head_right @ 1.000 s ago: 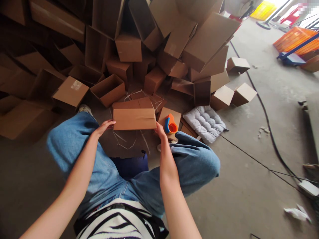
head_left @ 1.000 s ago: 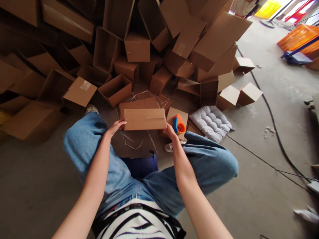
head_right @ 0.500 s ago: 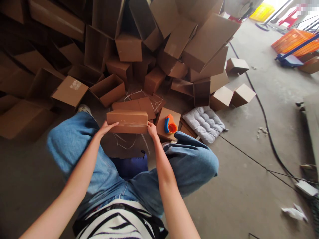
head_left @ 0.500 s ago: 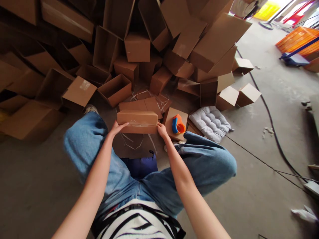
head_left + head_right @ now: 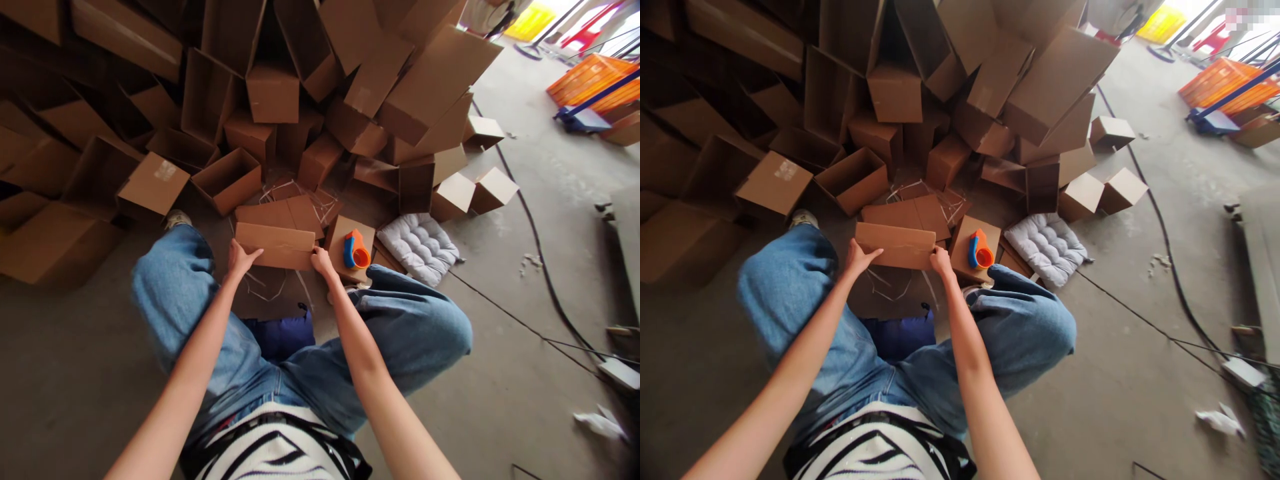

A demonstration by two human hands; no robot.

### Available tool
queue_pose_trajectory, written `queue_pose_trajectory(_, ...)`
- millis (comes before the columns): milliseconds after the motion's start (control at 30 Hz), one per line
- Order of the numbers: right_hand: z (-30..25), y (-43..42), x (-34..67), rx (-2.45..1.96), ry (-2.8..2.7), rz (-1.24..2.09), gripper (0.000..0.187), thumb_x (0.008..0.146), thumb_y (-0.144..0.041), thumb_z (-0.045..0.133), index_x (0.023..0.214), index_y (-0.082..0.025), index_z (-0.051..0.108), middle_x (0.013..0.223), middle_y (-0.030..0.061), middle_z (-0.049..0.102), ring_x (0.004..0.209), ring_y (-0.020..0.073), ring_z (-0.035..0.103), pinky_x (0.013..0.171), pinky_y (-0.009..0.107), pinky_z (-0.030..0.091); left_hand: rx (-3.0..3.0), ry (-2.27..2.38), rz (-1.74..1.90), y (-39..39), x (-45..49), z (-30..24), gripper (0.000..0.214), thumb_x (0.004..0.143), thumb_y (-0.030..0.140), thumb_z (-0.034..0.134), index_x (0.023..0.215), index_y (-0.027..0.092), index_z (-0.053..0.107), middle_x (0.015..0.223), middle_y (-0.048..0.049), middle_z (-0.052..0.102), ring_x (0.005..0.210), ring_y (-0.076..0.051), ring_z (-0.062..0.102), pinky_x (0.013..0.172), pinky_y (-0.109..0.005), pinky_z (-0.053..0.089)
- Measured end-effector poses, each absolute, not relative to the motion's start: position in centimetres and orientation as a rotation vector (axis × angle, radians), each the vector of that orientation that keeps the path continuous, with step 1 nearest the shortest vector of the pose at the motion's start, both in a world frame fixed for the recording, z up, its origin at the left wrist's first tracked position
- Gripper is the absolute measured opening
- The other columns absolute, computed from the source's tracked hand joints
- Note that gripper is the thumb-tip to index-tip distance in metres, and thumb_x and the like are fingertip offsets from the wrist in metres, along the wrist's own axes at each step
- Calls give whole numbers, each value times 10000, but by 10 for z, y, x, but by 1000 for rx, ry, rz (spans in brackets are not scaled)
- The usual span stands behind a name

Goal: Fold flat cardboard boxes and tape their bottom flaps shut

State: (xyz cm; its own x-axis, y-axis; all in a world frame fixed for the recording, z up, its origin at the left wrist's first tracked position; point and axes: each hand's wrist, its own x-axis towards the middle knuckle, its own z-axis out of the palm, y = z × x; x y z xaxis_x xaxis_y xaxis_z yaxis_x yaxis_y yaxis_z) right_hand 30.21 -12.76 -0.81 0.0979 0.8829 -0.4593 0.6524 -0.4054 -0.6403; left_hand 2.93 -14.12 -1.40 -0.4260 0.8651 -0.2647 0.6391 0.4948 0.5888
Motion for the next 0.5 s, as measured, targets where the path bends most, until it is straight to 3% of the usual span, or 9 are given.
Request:
queue_pose_trajectory(100, -3, -122, 308, -2053, -1555, 1320, 238, 885, -174, 500, 861, -142, 734, 1022, 139, 778, 1058, 302, 706, 937, 339, 524, 1242, 2244, 531, -144, 40, -12, 1054, 677, 510, 881, 1433, -31, 385, 1430, -362, 514, 1389, -445, 507, 1107, -471, 446)
queue_pose_trajectory(200, -2, -125, 307, -1998, -1557, 1437, 251, 912, -302, 576, 1039, -130, 707, 1147, 141, 761, 1087, 285, 703, 947, 339, 537, 1183, 2294, 518, -146, 51, -11, 1151, 622, 572, 903, 1439, -28, 357, 1434, -370, 488, 1388, -468, 493, 1107, -512, 436)
queue_pose_trajectory(333, -6, -137, 287, -2093, -1434, 1386, 755, 800, -481, 771, 1362, -72, 477, 1387, 254, 630, 1256, 339, 639, 1030, 393, 515, 1103, 2341, 536, -146, 60, -13, 1232, 595, 612, 907, 1476, 5, 297, 1484, -370, 426, 1444, -470, 421, 1141, -563, 386)
queue_pose_trajectory(400, -9, -142, 275, -2153, -1378, 1276, 838, 795, -575, 760, 1378, -79, 419, 1409, 280, 601, 1291, 366, 617, 1060, 433, 498, 1074, 2341, 552, -145, 62, -16, 1244, 600, 618, 903, 1494, 26, 272, 1502, -363, 408, 1468, -463, 387, 1155, -577, 365)
queue_pose_trajectory(500, -11, -145, 266, -2201, -1340, 1228, 817, 812, -650, 713, 1361, -127, 407, 1392, 258, 616, 1291, 385, 618, 1069, 482, 490, 1068, 2365, 570, -143, 65, -18, 1250, 604, 621, 898, 1504, 33, 261, 1517, -356, 394, 1486, -457, 359, 1172, -585, 335)
